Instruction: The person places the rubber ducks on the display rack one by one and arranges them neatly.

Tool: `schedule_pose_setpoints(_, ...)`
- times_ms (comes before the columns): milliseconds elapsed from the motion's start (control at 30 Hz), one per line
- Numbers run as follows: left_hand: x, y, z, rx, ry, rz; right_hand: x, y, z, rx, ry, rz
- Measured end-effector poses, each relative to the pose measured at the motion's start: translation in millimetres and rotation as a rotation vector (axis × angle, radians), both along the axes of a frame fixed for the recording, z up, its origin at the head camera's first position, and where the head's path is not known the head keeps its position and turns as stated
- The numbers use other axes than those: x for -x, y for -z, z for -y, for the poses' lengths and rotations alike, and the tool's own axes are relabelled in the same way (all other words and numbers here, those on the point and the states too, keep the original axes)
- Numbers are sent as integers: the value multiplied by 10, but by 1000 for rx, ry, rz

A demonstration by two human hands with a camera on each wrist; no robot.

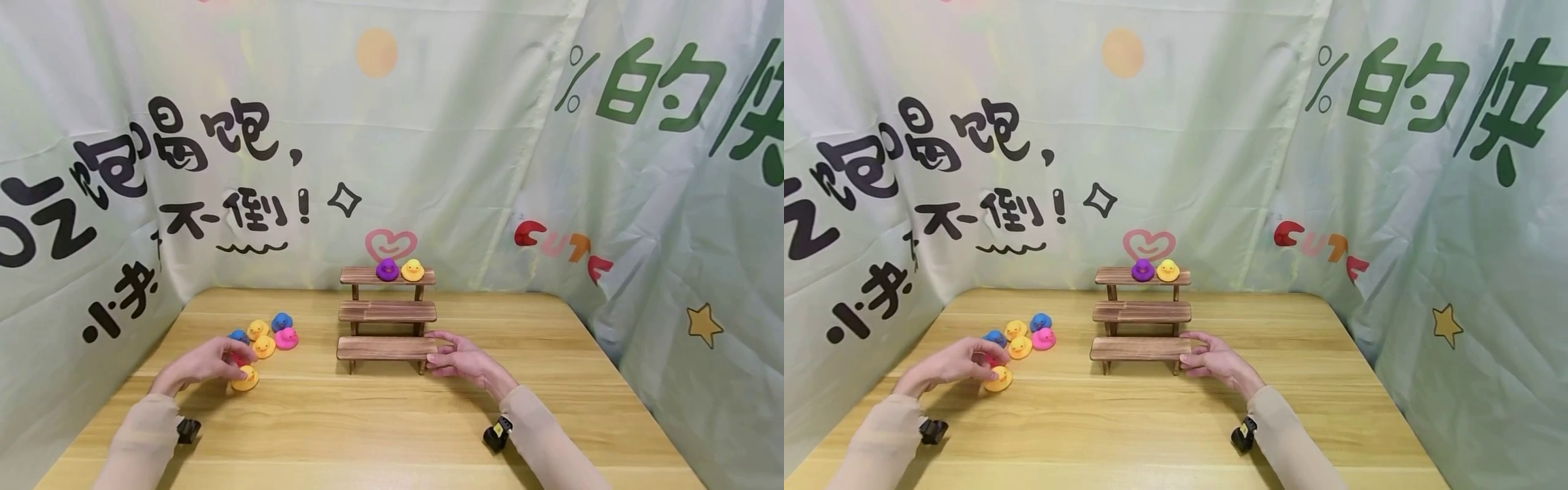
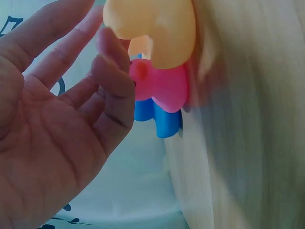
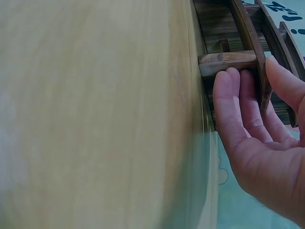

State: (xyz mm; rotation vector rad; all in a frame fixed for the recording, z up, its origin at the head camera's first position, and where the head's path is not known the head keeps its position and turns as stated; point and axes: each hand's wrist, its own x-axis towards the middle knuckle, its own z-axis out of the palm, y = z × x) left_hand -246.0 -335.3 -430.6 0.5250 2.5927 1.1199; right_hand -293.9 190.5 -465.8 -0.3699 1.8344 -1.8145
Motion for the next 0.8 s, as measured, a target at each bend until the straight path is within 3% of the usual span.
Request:
schedule_pose_setpoints(533,9,40,-86,53,61,15,8,-10,-14,-1,0,-3)
schedule_pose_setpoints(800,32,70,-110,46,52,-1,1,-3,-10,1,-1,-12)
